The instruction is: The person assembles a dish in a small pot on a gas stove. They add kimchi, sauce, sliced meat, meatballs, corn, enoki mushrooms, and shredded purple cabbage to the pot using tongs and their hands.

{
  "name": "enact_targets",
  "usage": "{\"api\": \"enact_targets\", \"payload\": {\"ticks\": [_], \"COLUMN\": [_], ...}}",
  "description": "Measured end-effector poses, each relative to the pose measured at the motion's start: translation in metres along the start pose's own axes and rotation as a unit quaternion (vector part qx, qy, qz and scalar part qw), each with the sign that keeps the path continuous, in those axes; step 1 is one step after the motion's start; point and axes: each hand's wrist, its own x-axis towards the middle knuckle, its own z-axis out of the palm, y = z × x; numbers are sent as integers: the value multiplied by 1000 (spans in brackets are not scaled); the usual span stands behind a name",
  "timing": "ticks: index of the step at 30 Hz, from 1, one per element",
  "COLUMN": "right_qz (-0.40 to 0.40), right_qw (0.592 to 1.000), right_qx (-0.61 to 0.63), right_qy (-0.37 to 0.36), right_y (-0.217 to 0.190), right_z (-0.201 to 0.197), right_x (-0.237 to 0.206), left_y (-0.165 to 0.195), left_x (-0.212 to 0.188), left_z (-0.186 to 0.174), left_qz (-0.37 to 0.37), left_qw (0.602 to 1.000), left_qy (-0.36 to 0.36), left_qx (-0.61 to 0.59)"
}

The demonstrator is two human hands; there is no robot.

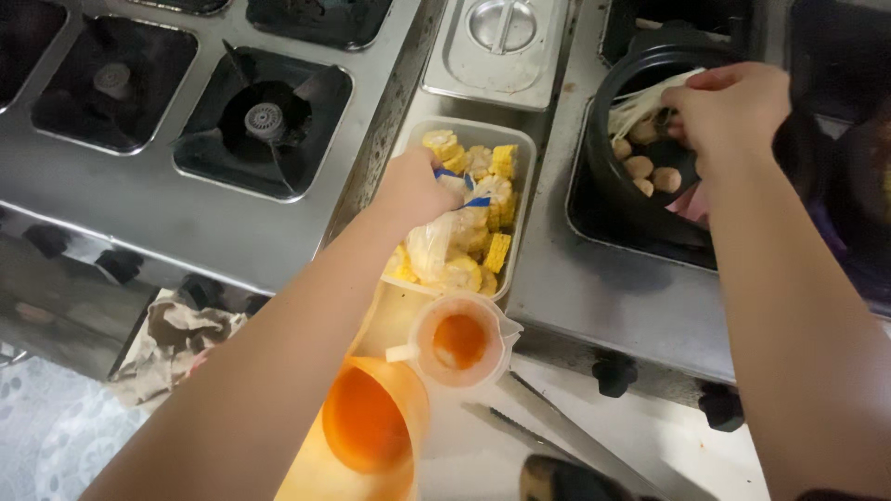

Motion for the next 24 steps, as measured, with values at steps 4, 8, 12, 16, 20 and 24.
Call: {"api": "enact_targets", "payload": {"ticks": [4, 8, 12, 16, 20, 24], "right_qz": [-178, -183, -207, -383, -305, -256], "right_qw": [974, 960, 972, 923, 944, 929], "right_qx": [-137, -197, -112, -9, -49, -159], "right_qy": [-29, -73, 11, 33, -117, -216], "right_y": [5, -5, -32, -54, -59, -52], "right_z": [2, 6, -3, 19, 88, 157], "right_x": [-5, -12, -39, -89, -124, -112], "left_y": [3, 9, 10, 9, 9, 8], "left_x": [-6, -13, -17, -17, -13, -12], "left_z": [-7, -15, -21, -23, -24, -23], "left_qz": [-19, -49, -79, -48, -45, -28], "left_qw": [1000, 998, 995, 992, 984, 984], "left_qy": [-1, -21, -50, -45, -62, -36], "left_qx": [-7, -18, 35, 110, 163, 174]}}
